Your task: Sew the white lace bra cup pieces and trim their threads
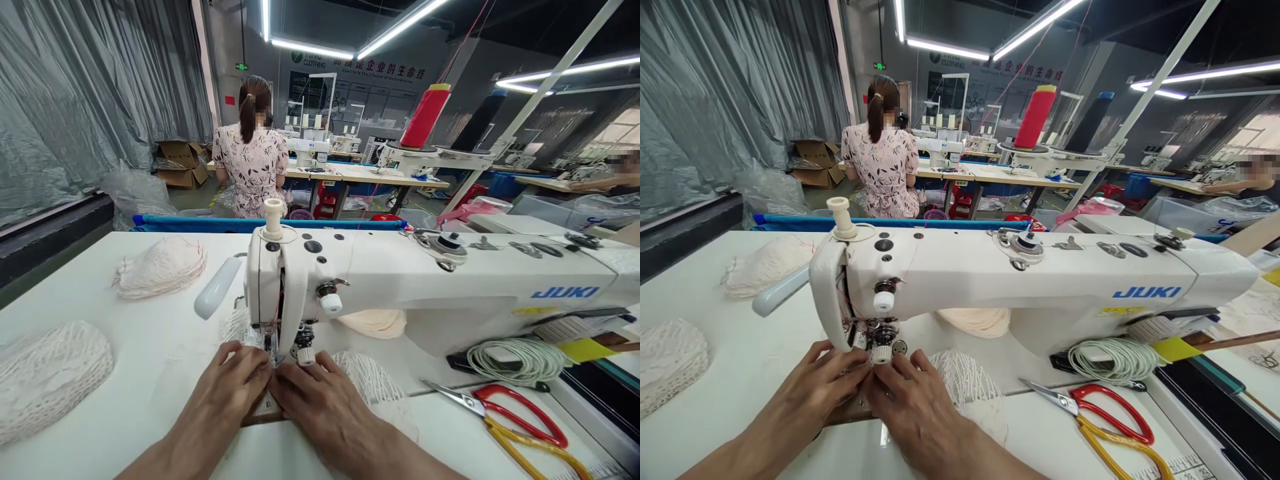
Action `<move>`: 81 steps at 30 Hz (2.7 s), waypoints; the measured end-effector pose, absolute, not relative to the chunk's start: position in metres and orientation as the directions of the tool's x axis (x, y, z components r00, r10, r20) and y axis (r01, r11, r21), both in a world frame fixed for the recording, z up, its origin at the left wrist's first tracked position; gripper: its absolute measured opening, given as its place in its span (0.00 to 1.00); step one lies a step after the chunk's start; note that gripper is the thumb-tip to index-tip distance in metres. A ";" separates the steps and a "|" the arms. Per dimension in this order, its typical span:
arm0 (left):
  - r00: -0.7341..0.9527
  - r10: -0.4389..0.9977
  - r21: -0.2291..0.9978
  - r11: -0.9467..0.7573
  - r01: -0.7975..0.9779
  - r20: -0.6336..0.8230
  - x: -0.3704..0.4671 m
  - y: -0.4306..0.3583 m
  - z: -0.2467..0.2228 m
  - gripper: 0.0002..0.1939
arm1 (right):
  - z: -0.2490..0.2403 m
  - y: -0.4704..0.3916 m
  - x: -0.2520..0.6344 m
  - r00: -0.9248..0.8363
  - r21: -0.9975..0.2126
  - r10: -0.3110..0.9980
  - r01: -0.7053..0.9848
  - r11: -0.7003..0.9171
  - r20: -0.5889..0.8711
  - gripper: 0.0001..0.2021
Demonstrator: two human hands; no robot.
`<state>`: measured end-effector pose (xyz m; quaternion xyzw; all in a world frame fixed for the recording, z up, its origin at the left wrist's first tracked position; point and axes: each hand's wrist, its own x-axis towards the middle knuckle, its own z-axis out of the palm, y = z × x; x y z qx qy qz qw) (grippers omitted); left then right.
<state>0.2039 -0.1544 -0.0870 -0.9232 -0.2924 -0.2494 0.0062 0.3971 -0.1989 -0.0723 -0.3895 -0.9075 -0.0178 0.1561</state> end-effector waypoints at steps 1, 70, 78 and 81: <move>0.709 0.526 0.118 -0.833 0.540 0.469 0.206 -0.157 -0.086 0.15 | -0.064 -0.199 0.402 -0.650 -0.132 0.709 0.705 0.697 0.275 0.09; 0.638 0.412 0.196 -0.903 0.383 0.650 0.196 -0.141 -0.100 0.14 | -0.090 -0.172 0.404 -0.506 -0.282 0.715 0.683 0.674 0.482 0.10; 0.653 0.439 0.219 -0.893 0.393 0.617 0.196 -0.144 -0.097 0.12 | -0.085 -0.175 0.402 -0.514 -0.266 0.740 0.711 0.651 0.434 0.10; 0.659 0.443 0.237 -0.893 0.383 0.608 0.195 -0.144 -0.098 0.11 | -0.085 -0.175 0.403 -0.520 -0.273 0.746 0.711 0.648 0.415 0.10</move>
